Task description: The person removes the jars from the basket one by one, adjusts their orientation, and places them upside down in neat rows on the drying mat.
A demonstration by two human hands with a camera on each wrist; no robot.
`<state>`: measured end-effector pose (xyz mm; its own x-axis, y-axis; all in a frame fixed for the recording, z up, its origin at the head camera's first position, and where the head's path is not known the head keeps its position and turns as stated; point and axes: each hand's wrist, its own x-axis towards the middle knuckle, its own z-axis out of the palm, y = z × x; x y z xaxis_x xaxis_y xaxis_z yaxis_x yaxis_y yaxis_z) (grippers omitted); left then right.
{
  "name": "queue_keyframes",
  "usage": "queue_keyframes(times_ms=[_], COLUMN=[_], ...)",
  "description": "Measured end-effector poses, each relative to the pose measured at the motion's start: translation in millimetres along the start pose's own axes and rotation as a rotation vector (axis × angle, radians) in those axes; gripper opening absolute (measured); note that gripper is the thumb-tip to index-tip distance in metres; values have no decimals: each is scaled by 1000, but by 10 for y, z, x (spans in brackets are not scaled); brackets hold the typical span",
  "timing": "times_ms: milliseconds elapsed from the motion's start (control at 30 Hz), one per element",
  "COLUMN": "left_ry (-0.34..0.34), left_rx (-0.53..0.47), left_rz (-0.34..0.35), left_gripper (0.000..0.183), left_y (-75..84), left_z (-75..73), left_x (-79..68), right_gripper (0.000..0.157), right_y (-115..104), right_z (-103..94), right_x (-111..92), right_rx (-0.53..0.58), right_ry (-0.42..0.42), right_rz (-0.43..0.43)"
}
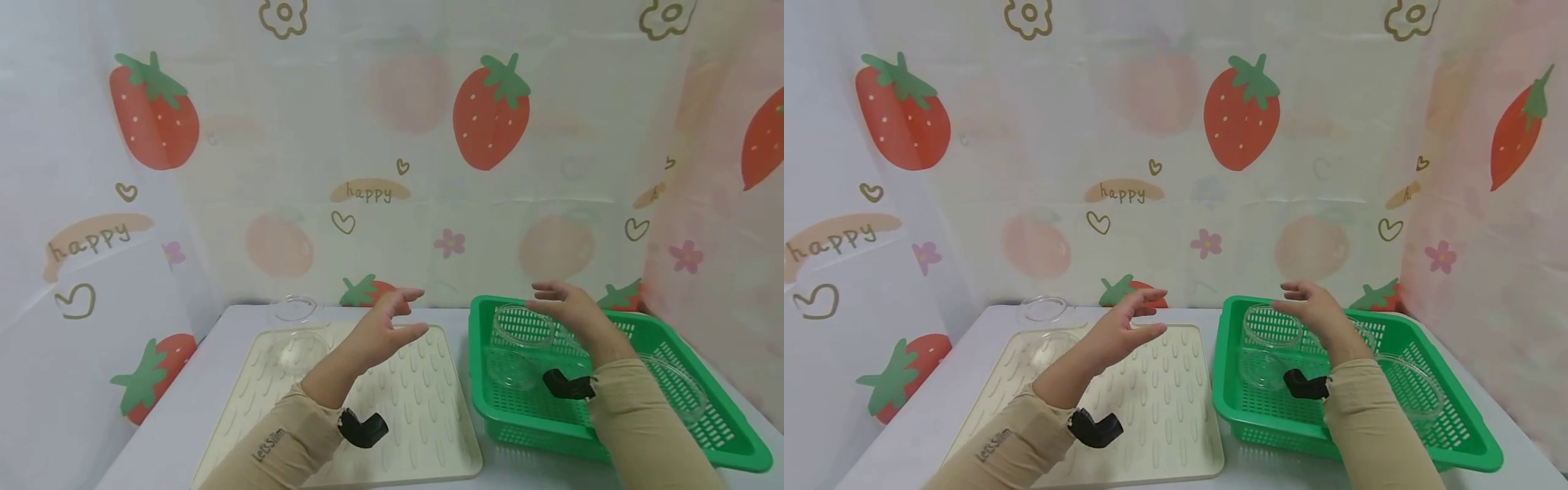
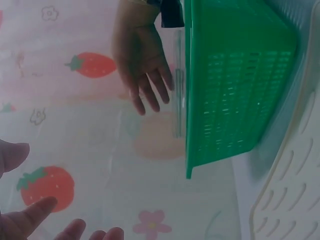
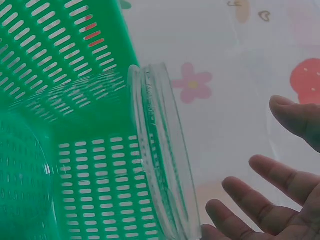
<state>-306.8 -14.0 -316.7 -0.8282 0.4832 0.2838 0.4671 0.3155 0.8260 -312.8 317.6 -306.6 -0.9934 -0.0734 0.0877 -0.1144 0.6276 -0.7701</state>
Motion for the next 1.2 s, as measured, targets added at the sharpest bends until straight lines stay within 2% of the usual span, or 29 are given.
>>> queue_keyframes(times_ms=[67, 300, 533, 800, 1033, 1200], left_ry=[-11, -35, -39, -50, -38, -39], left_rx=[-1, -18, 2, -11, -10, -20], left_rz=[0, 0, 8, -5, -8, -16], left_gripper=[51, 48, 51, 52, 48, 46], left_y=[36, 310, -31, -44, -49, -74], left_z=[41, 95, 173, 179, 160, 159], left_x=[-2, -120, 17, -16, -25, -22], right_gripper=[73, 76, 75, 71, 64, 69], right_y=[9, 47, 67, 63, 58, 69], right_z=[13, 25, 14, -8, 18, 35], right_x=[0, 4, -36, -81, -95, -96], right_rx=[-3, 16, 15, 15, 36, 71], right_ry=[-10, -61, -82, -110, -168, -217], right_rz=[2, 31, 57, 58, -22, -63])
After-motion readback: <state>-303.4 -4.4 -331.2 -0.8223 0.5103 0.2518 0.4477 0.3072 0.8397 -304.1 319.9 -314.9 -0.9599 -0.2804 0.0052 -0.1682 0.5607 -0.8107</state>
